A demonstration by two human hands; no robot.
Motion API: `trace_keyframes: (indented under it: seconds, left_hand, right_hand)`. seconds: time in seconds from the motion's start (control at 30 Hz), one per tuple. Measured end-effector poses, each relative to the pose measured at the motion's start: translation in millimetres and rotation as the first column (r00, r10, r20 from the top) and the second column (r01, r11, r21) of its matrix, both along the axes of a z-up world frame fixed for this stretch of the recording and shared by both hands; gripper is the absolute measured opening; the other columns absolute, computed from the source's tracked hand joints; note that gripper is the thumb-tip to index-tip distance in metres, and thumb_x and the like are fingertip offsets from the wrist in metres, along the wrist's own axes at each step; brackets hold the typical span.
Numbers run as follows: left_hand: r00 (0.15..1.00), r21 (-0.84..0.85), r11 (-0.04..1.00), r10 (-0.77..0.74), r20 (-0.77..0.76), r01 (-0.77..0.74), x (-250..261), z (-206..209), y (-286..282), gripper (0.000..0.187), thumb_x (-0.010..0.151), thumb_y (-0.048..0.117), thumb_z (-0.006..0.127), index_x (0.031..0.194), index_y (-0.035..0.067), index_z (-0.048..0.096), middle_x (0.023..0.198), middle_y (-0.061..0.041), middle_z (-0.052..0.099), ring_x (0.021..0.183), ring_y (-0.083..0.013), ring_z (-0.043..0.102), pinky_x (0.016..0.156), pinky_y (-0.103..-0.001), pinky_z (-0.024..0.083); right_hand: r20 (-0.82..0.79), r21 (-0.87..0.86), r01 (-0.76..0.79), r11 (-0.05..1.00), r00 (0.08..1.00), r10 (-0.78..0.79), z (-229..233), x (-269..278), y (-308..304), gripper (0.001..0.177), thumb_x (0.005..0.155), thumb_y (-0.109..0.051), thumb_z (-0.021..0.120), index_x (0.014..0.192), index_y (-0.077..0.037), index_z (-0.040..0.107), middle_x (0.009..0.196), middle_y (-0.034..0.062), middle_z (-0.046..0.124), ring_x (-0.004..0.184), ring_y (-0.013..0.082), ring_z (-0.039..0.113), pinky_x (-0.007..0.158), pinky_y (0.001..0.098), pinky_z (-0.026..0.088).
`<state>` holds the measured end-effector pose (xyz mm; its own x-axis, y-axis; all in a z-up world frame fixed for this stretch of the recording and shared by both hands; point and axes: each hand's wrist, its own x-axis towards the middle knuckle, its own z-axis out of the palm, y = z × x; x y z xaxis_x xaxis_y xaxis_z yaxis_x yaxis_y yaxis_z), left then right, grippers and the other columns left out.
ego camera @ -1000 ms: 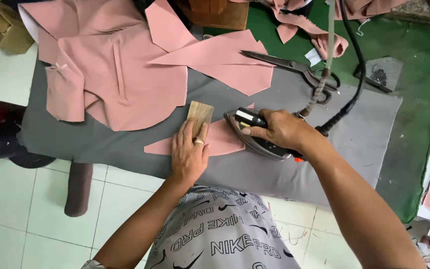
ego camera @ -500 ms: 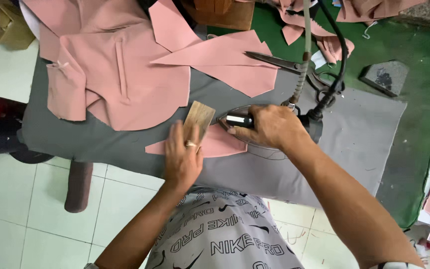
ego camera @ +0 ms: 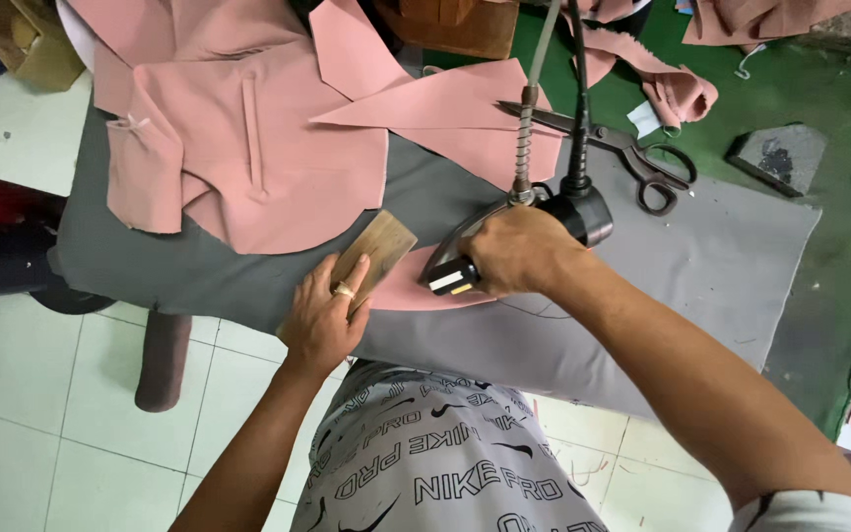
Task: The person irons a pink fabric piece on a work table using a steam iron and a wooden block. They repeatedly press and smooth the fabric, adjusting its position and using the block to press seams flat.
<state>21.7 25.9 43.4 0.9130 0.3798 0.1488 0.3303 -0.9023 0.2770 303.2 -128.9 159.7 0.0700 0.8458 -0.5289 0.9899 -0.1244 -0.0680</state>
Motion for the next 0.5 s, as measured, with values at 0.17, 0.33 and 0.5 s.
trace_keyframes:
  seconds: [0.17,0.33,0.5]
  left_hand:
    - [1.000,-0.029,1.000,0.011,0.024,-0.010,1,1,1,0.077,0.081,0.036,0.075,0.154,0.031,0.052,0.135,-0.020,0.056,0.109,-0.0431,0.063,0.078,-0.055,0.051]
    - [0.999,-0.015,1.000,0.028,0.030,-0.028,1,-2,1,0.061,0.096,0.052,0.061,0.152,0.030,0.056,0.136,-0.014,0.057,0.112,-0.0362,0.064,0.078,-0.049,0.052]
    - [0.992,-0.063,0.998,-0.013,0.123,0.021,5,6,1,0.061,0.094,0.051,0.066,0.149,0.025,0.059,0.128,-0.021,0.060,0.106,-0.0455,0.065,0.076,-0.056,0.052]
  right_hand:
    - [-0.019,0.037,0.005,0.999,1.000,-0.004,2,-12,7,0.034,0.082,-0.056,0.066,0.091,-0.024,0.074,0.079,0.0023,0.077,0.087,0.0212,0.077,0.077,0.0380,0.062]
    - [-0.055,0.046,0.057,0.997,0.997,-0.055,-2,-13,2,0.032,0.082,-0.053,0.067,0.092,-0.023,0.073,0.081,0.0039,0.077,0.086,0.0232,0.077,0.076,0.0393,0.062]
    - [-0.091,0.020,0.179,0.984,0.980,-0.176,-16,3,-22,0.034,0.081,-0.049,0.071,0.095,-0.019,0.074,0.084,0.0084,0.078,0.087,0.0277,0.078,0.078,0.0449,0.062]
